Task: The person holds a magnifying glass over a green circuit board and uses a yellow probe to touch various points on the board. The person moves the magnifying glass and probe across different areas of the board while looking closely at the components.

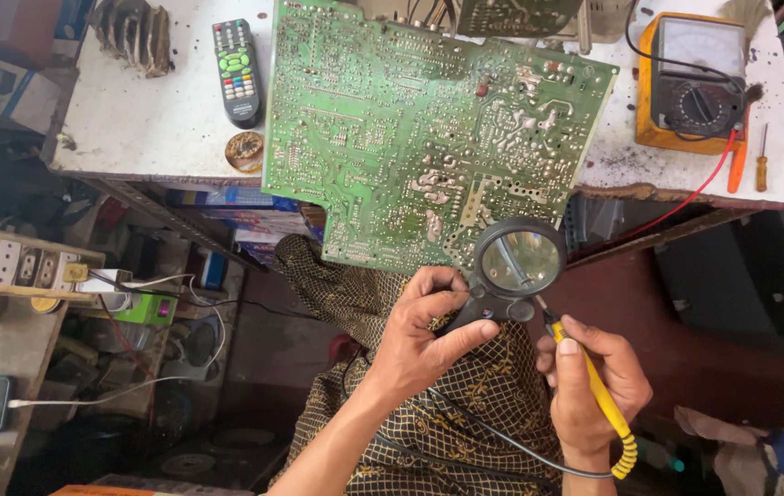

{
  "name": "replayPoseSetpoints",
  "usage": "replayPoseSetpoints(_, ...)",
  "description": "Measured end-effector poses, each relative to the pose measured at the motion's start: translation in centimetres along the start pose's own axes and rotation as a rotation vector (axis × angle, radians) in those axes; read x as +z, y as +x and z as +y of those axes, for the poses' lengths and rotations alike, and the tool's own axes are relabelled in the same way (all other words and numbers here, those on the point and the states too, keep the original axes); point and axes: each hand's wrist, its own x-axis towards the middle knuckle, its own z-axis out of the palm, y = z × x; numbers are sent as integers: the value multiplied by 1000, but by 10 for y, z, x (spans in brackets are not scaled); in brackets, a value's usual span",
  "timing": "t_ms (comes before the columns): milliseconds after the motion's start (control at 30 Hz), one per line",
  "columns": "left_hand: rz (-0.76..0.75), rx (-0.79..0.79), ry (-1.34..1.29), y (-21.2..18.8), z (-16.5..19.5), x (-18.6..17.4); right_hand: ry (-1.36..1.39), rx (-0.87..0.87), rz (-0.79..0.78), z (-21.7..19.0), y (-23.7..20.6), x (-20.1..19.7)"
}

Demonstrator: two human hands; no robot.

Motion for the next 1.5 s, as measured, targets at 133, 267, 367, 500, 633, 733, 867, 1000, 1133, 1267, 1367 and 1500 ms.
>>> replayPoseSetpoints(133,0,3,1,0,0,0,79,26,27,2,0,-2)
replayPoseSetpoints(267,-1,2,-12,0,0,0,72,31,27,4,0,-1)
replayPoseSetpoints(367,2,9,-21,1,0,0,53,14,14,4,0,1)
replayPoseSetpoints(500,10,-4,-5,-1,1,-1,62,17,10,2,0,2)
replayPoseSetpoints(633,12,-6,-13,-1,0,-2,44,-5,13,-1,0,0)
replayPoseSetpoints(733,23,3,-7,-1,-2,-3,91,1,16,-2,0,-1)
replayPoseSetpoints(867,42,10,-27,-3,-3,-4,43,-24,2,-2,-2,2)
replayPoseSetpoints(1000,46,6,-21,-4,-2,-6,-5,-65,-32,-4,-3,7)
replayPoseSetpoints(1133,45,8,-20,-3,0,-7,-50,-85,-69,-8,0,9)
replayPoseSetpoints(1267,53,12,-23,-3,0,-7,-114,-106,-69,-15,3,13)
replayPoseSetpoints(1367,49,13,-31,-3,0,-8,-209,-178,-93,-24,4,16)
replayPoseSetpoints(1500,50,14,-35,-4,0,-8,-371,-318,-135,-36,7,19)
